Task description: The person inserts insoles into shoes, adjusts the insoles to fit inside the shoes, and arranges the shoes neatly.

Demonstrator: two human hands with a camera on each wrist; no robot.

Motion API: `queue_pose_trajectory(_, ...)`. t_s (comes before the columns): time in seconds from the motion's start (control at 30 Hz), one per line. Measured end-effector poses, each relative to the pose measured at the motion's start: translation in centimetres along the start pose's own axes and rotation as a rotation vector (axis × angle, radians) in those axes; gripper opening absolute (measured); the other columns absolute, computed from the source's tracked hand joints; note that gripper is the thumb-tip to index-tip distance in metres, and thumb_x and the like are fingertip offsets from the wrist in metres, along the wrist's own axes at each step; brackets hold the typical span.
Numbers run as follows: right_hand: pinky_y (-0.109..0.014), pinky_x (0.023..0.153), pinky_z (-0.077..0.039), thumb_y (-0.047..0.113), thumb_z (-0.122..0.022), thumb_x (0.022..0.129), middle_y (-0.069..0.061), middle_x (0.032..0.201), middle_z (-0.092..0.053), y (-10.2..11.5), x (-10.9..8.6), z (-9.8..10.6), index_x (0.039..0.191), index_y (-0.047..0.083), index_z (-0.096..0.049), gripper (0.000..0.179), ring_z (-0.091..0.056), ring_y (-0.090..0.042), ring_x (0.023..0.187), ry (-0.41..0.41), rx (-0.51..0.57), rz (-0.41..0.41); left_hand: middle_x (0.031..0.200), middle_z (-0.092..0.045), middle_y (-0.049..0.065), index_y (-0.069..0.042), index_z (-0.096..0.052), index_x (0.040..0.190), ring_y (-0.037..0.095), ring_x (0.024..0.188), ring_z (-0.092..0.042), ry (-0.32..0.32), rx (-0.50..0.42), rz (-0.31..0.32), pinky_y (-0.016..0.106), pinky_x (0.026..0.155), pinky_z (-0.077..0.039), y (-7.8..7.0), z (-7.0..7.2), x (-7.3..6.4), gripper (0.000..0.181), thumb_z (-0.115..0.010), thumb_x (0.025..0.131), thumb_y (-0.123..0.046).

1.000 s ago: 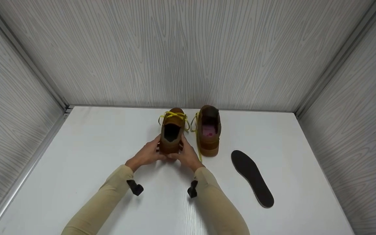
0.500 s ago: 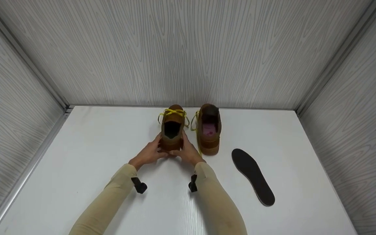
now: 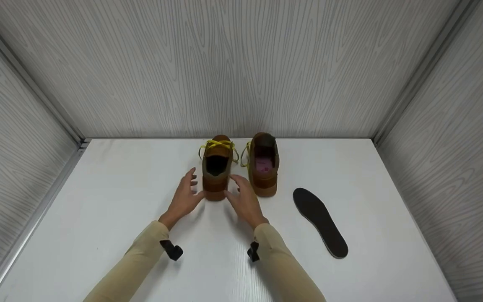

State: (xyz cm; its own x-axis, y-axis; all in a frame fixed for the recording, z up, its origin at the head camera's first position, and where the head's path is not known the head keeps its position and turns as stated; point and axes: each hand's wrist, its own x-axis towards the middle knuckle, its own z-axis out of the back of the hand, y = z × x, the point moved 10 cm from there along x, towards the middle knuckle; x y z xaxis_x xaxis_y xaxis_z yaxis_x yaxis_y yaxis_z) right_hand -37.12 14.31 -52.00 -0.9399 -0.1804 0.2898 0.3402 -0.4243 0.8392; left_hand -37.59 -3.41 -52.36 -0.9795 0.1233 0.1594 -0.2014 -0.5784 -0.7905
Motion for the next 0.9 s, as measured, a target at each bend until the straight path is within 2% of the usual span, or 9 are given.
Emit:
queue_pose_trajectory(0.1,-0.042,0.096,-0.042,0.007,-0.069,0.087,-0.014,0.130,-0.053,1.6,-0.8,2.8,0.124,0.002,-0.058,0.039,-0.049,-0.027,0.119,-0.171,-0.080,0.130,0.121,-0.046,0.012,-0.006,-0.035,0.142,0.025,0.108,-0.050,-0.155,0.056,-0.090,0.036,0.088,-0.045,-2.5,1.8,-1.2,0.064,-0.064,0.086,-0.014)
queue_pose_trajectory(0.17,-0.041,0.097,-0.039,0.006,-0.069,0.086,-0.013,0.130,-0.053,2.0,-1.5,4.5,0.118,0.002,-0.061,0.033,-0.046,-0.026,0.120,-0.283,-0.142,0.166,0.114,-0.047,0.009,-0.007,-0.042,0.137,0.022,0.101,-0.050,-0.187,0.095,-0.175,0.035,0.084,-0.047,-4.4,2.0,-2.0,0.058,-0.066,0.085,-0.018)
queue_pose_trajectory(0.27,-0.044,0.099,-0.033,0.007,-0.072,0.083,-0.014,0.135,-0.048,1.4,-2.2,6.6,0.116,0.003,-0.061,0.035,-0.039,-0.029,0.124,-0.405,-0.212,0.137,0.111,-0.049,0.006,-0.008,-0.048,0.132,0.018,0.098,-0.050,-0.131,0.172,-0.285,0.034,0.083,-0.048,-6.5,1.1,-3.2,0.052,-0.066,0.085,-0.022)
queue_pose_trajectory(0.33,-0.050,0.099,-0.031,0.012,-0.075,0.081,-0.017,0.141,-0.039,0.3,-2.3,7.3,0.123,0.004,-0.056,0.047,-0.032,-0.034,0.127,-0.432,-0.231,0.077,0.112,-0.051,0.005,-0.009,-0.049,0.132,0.016,0.098,-0.052,-0.065,0.251,-0.329,0.033,0.083,-0.048,-7.0,-0.1,-3.8,0.051,-0.066,0.085,-0.024)
queue_pose_trajectory(0.43,-0.057,0.100,-0.025,0.023,-0.079,0.078,-0.020,0.148,-0.023,-1.8,-1.9,7.7,0.135,0.008,-0.045,0.068,-0.021,-0.040,0.132,-0.411,-0.253,-0.042,0.114,-0.052,0.005,-0.010,-0.050,0.133,0.017,0.101,-0.053,0.032,0.359,-0.374,0.034,0.085,-0.047,-7.2,-1.9,-4.5,0.052,-0.066,0.085,-0.023)
queue_pose_trajectory(0.5,-0.061,0.101,-0.022,0.030,-0.079,0.078,-0.021,0.151,-0.012,-3.1,-1.2,7.4,0.142,0.011,-0.036,0.080,-0.015,-0.043,0.135,-0.351,-0.266,-0.114,0.117,-0.052,0.005,-0.010,-0.050,0.134,0.018,0.103,-0.053,0.081,0.426,-0.384,0.035,0.085,-0.047,-6.8,-2.8,-4.8,0.054,-0.066,0.085,-0.023)
queue_pose_trajectory(0.63,-0.060,0.104,-0.020,0.035,-0.076,0.080,-0.023,0.154,-0.002,-4.8,0.2,6.6,0.149,0.015,-0.026,0.088,-0.013,-0.045,0.137,-0.242,-0.253,-0.206,0.120,-0.052,0.006,-0.010,-0.048,0.136,0.020,0.107,-0.052,0.160,0.494,-0.371,0.036,0.086,-0.047,-6.0,-4.1,-5.2,0.054,-0.065,0.087,-0.022)
queue_pose_trajectory(0.77,-0.050,0.104,-0.029,0.030,-0.072,0.084,-0.018,0.150,-0.022,-5.6,1.1,6.6,0.145,0.013,-0.031,0.076,-0.029,-0.034,0.135,-0.212,-0.225,-0.252,0.122,-0.052,0.007,-0.010,-0.049,0.136,0.020,0.110,-0.052,0.219,0.502,-0.344,0.036,0.087,-0.047,-5.4,-4.7,-5.4,0.051,-0.063,0.089,-0.022)
queue_pose_trajectory(0.9,-0.045,0.100,-0.034,0.026,-0.073,0.084,-0.012,0.134,-0.043,-6.0,1.5,6.9,0.134,0.008,-0.039,0.063,-0.042,-0.027,0.124,-0.217,-0.227,-0.286,0.123,-0.052,0.007,-0.011,-0.051,0.134,0.020,0.110,-0.053,0.250,0.493,-0.328,0.036,0.087,-0.048,-4.9,-4.8,-5.6,0.047,-0.062,0.089,-0.021)
